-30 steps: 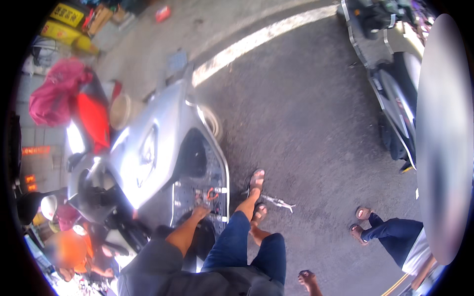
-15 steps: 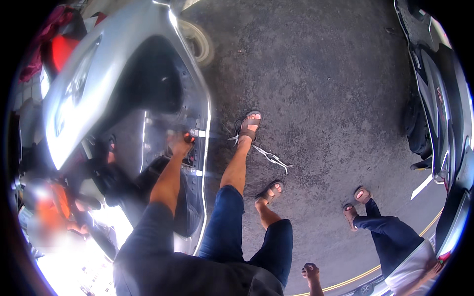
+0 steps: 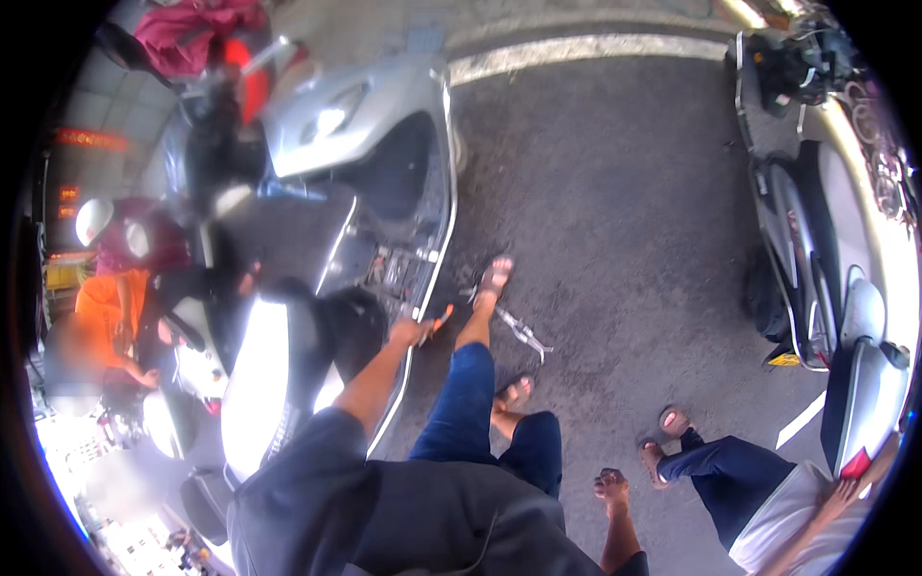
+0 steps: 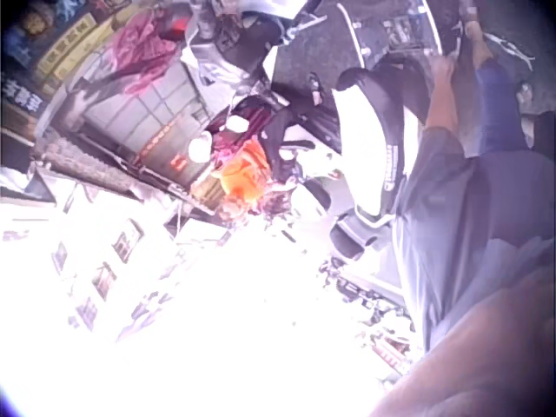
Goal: The person removes the seat of a silver scooter to access the under-seat compartment. They use a power drill to remove and install screws on the internal components. The person then reattaches the seat and secures it.
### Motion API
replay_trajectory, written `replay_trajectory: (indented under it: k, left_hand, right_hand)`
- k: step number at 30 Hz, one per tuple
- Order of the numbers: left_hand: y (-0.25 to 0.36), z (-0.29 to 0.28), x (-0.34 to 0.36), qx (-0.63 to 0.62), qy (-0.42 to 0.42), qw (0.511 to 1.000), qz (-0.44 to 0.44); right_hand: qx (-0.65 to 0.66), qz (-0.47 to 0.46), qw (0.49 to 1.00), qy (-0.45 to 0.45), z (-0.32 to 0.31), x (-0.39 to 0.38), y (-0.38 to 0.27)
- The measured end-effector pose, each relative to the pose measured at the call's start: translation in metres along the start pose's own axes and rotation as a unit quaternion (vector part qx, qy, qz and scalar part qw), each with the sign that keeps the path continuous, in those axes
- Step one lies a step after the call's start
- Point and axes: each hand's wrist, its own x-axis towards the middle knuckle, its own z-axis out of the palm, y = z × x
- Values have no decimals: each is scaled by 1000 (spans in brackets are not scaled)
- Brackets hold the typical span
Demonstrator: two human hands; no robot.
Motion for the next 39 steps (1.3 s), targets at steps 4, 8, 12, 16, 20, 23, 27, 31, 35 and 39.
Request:
replay_trajectory:
  k: [4, 8, 12, 16, 20, 23, 27, 31, 35, 39]
  left_hand:
    - [-98, 31, -63, -277, -17, 961, -7]
    - [-135, 49, -123, -469, -183, 860, -86]
    - [-132, 37, -145, -473, -249, 839, -104]
    - [-150, 8, -116, -392, -121, 908, -83]
    - [2, -98, -28, -558, 79, 811, -157]
    - [71, -217, 18, -770, 151, 614, -85]
    - [125, -319, 17, -793, 332, 491, -140]
    - [145, -329, 31, -843, 354, 388, -118]
    - [156, -323, 36, -895, 350, 274, -27]
    - [201, -372, 12, -896, 390, 194, -84]
  right_hand:
    - [19, -8, 999, -47, -10, 17, -47]
    - [4, -19, 1000, -16, -9, 55, -99]
    - [-126, -69, 990, 12, 21, 111, -194]
    - [-159, -137, 976, -50, 100, 118, -331]
    - [-278, -155, 946, -57, 114, 151, -469]
    - [-360, -185, 912, -64, 126, 204, -554]
    - [-413, -226, 882, -36, 182, 205, -732]
    - [-361, -281, 887, -61, 263, 182, -895]
    - [-540, -331, 765, -119, 353, 226, -1014]
    - [-631, -356, 680, -109, 454, 303, -1113]
